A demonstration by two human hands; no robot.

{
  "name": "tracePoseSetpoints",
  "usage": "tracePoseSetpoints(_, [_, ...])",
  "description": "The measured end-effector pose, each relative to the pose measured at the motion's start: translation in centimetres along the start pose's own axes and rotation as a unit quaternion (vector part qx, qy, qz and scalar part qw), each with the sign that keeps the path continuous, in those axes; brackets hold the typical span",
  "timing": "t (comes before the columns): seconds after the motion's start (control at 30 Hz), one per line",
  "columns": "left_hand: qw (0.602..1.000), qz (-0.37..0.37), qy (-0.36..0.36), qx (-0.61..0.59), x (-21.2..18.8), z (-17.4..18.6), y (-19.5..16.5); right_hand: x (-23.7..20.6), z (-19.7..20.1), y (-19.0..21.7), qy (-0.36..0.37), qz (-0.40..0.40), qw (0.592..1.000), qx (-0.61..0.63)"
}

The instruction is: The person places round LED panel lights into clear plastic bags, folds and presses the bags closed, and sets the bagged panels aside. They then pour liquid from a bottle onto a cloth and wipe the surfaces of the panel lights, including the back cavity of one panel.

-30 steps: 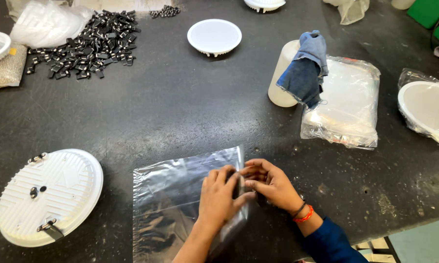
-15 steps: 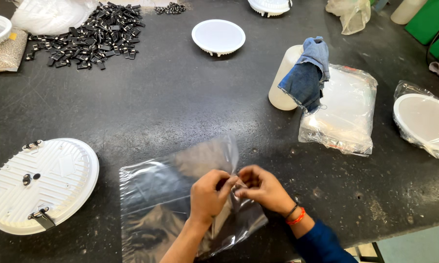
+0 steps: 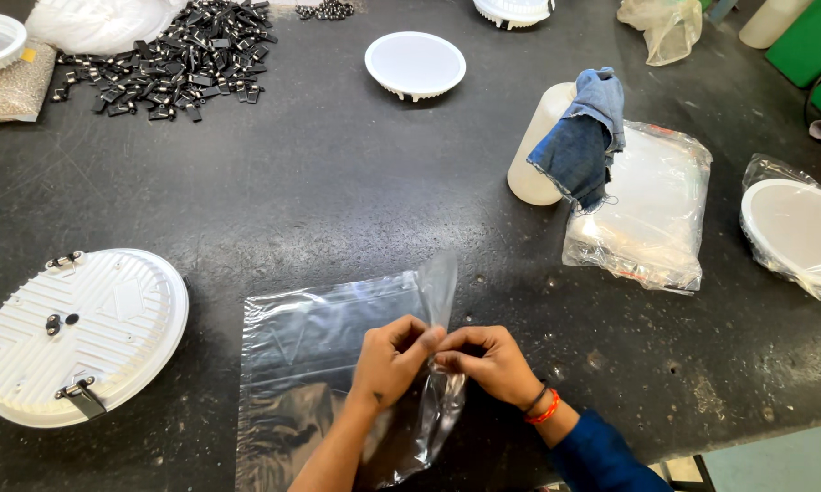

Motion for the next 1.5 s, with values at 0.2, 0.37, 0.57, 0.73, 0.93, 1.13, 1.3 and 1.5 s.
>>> tracePoseSetpoints(0.2, [0.996,-0.056,0.041,-0.047,0.2,0.6,1.4,0.3,0.1,0.6,-0.012,0.004,0.996,-0.089])
tracePoseSetpoints(0.37, [0.983,-0.076,-0.003,-0.167,0.1,2.6,1.9,0.7,1.4,0.8,-0.076,0.063,0.989,0.11])
tracePoseSetpoints(0.57, [0.999,-0.019,0.019,-0.028,-0.1,1.0,0.8,0.4,0.0,1.4,-0.005,0.03,0.995,0.099])
tracePoseSetpoints(0.73, [0.999,-0.023,-0.022,-0.005,-0.4,0.9,0.2,0.2,0.2,1.8,-0.041,0.047,0.996,0.059])
tracePoseSetpoints(0.93, [0.995,-0.067,-0.025,-0.071,-0.4,1.4,0.0,-0.1,-0.9,3.3,-0.142,0.113,0.976,-0.117])
tracePoseSetpoints(1.13, [0.988,-0.1,-0.114,0.023,-0.7,1.4,-0.8,-1.5,-2.5,7.5,-0.179,0.299,0.853,-0.388])
tracePoseSetpoints(1.3, [0.996,-0.034,-0.082,-0.008,-0.6,0.9,-0.8,-0.9,-2.0,6.8,-0.069,0.072,0.937,-0.334])
tracePoseSetpoints(1.5, [0.998,0.004,-0.043,-0.053,-0.3,0.5,-0.8,-0.3,-0.5,4.4,0.027,0.087,0.988,-0.129])
Point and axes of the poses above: each hand's wrist, its own x-axis towards the middle knuckle, its own z-axis out of the back of the hand, y = z × x, the point moved 2 cm from there along x, towards the middle knuckle, and after that the axes turned 13 degrees about y, right-handed, at the moved point
